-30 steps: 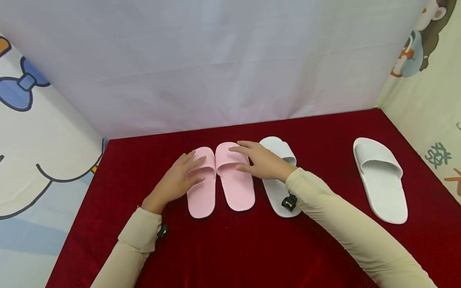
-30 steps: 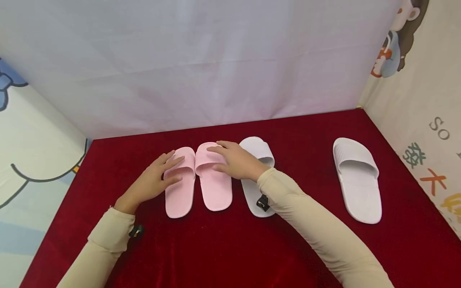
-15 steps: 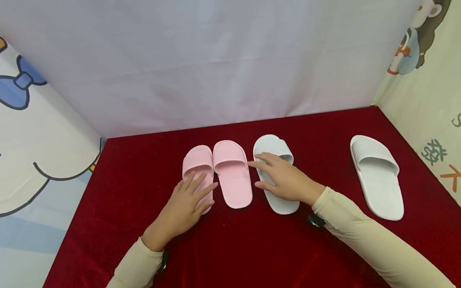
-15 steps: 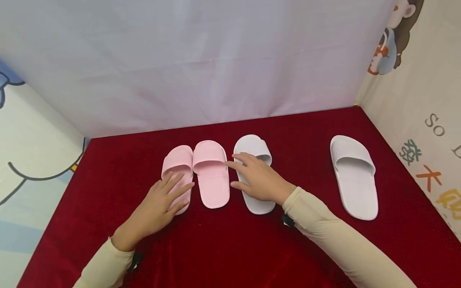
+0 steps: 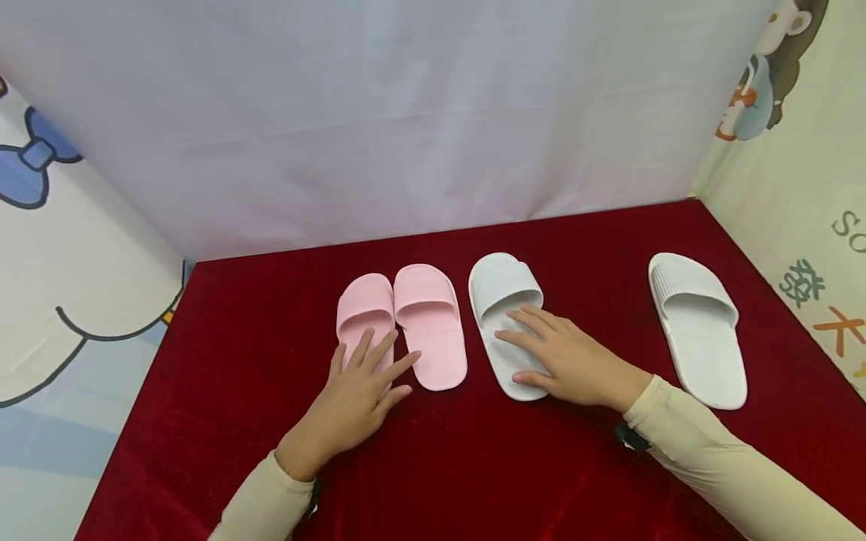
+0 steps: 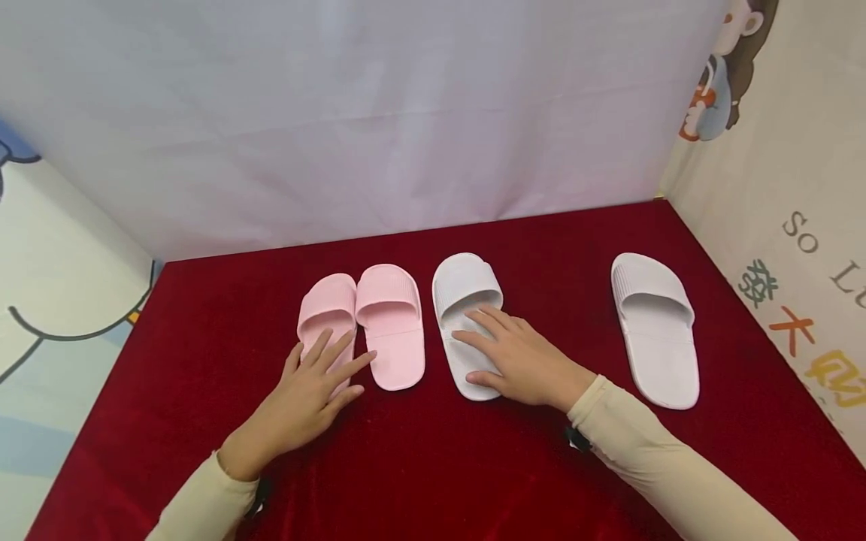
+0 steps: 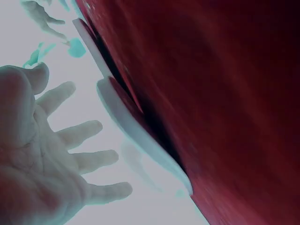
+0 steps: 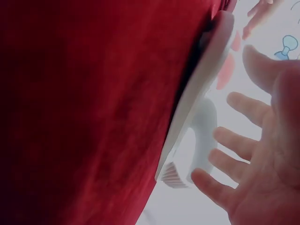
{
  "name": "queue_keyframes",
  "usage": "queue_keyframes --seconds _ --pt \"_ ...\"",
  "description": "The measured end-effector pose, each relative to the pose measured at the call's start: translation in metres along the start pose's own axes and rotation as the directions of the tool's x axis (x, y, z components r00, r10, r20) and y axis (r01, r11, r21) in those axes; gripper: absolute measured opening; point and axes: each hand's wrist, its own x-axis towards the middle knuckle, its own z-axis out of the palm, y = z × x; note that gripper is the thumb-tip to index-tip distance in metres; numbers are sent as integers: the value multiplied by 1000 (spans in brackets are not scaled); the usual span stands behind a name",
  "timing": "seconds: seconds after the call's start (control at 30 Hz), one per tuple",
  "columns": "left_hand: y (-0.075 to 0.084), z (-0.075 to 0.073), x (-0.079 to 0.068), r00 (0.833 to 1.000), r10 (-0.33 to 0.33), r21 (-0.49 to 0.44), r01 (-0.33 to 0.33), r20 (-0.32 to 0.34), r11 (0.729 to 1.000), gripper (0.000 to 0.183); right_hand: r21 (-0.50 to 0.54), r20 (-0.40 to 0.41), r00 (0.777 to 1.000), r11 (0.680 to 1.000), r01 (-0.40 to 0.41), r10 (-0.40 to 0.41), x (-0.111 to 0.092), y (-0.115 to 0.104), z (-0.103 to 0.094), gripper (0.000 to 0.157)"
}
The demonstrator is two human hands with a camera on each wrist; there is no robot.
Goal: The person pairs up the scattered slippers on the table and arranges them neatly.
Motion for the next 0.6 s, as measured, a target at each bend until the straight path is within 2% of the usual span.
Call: queue_keyframes --seconds 0.1,0.23,0.4,0.6 --pt "9 1 11 999 37 -7 -37 21 999 47 -35 10 1000 999 5 -4 -7 6 1 62" --pt "22 5 28 996 79 -21 -78 40 997 47 -55 -14 1000 998 -1 1 -19 17 -1 61" --pt "36 9 50 991 134 -21 -133 32 991 47 -48 -24 998 997 -55 53 -37 33 -6 61" --pt "51 12 79 986 163 -56 -161 44 985 47 -38 -12 994 994 -107 107 -55 53 -13 60"
